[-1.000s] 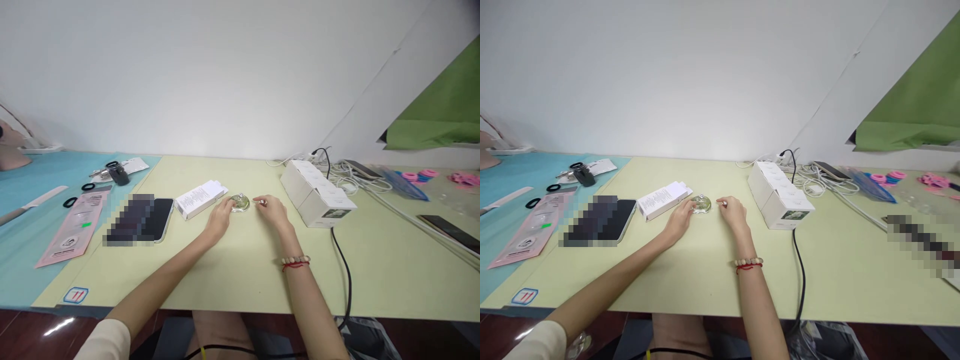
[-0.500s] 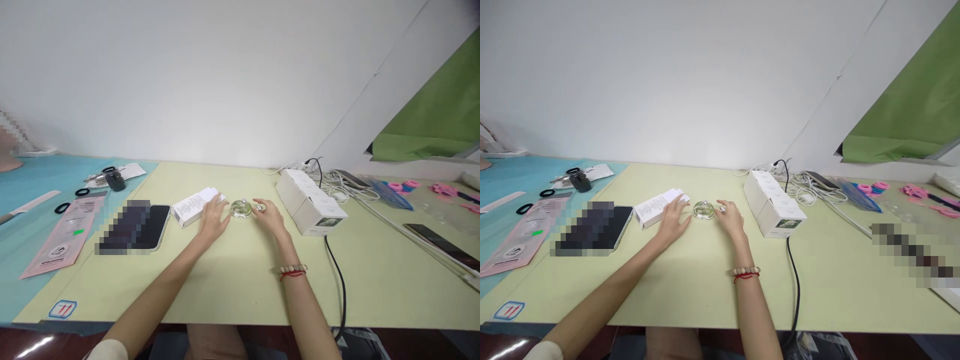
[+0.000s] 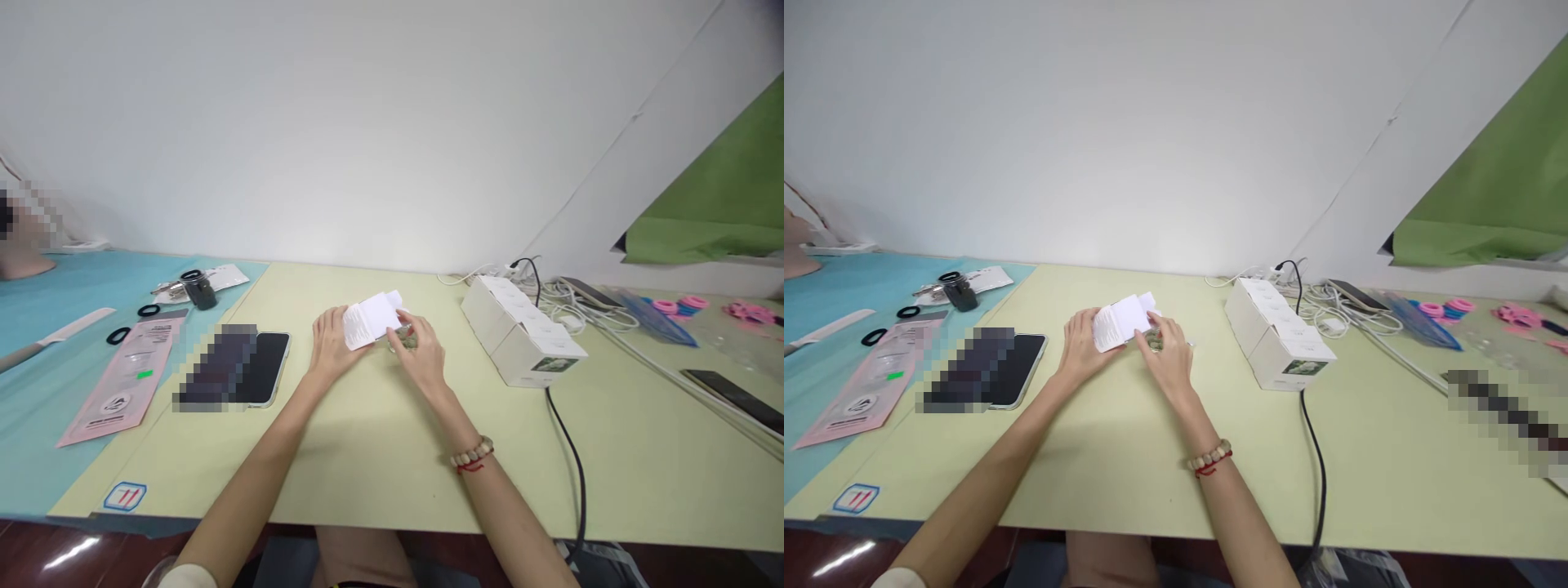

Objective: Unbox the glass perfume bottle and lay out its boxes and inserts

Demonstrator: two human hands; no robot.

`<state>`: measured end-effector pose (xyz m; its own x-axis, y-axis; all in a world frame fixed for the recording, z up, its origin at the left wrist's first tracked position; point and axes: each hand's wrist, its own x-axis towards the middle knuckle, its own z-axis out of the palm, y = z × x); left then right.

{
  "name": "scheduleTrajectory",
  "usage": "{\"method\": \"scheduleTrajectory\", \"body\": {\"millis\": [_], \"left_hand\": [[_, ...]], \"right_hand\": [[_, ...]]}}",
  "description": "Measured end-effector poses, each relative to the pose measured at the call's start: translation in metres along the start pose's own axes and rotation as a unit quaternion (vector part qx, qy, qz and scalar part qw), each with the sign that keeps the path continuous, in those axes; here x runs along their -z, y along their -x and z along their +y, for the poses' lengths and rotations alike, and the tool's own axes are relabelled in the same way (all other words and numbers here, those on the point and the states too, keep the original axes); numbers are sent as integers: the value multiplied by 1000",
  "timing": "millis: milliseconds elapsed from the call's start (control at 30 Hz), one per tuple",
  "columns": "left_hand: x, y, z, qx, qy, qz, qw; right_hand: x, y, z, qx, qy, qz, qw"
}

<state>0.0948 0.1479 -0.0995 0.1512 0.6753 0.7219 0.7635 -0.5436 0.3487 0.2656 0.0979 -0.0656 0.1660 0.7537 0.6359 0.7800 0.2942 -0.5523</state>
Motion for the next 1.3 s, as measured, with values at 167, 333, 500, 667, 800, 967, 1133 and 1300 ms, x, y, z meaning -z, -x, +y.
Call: {"method": "scheduleTrajectory", "body": {"millis": [167,333,500,667,800,967,1133,1300], "left_hand": [[3,-2,-2,-118,14,43,992],[6,-5,-16,-46,0,75,996],[13,-10,-27,38,5,91,995],[14,-9,-34,50,-45,41,997],[15,-10,-22,40,-14,27,999],[25,-12,6,-69,86,-5,994],[20,-9,14,-151,80,-43,984],[19,-10,12,-135,55,120,982]], "right_hand": [[-7,3,1,8,-50,-12,999],[3,-9,17,-47,-129,157,978],[14,-19,29,-152,-210,249,933],[12,-14,18,-87,-212,227,946],[9,-9,10,75,-140,176,971],[3,-5,6,230,-72,121,963],[1,-1,2,257,-134,91,953],[-2,0,4,256,-135,72,955]]}}
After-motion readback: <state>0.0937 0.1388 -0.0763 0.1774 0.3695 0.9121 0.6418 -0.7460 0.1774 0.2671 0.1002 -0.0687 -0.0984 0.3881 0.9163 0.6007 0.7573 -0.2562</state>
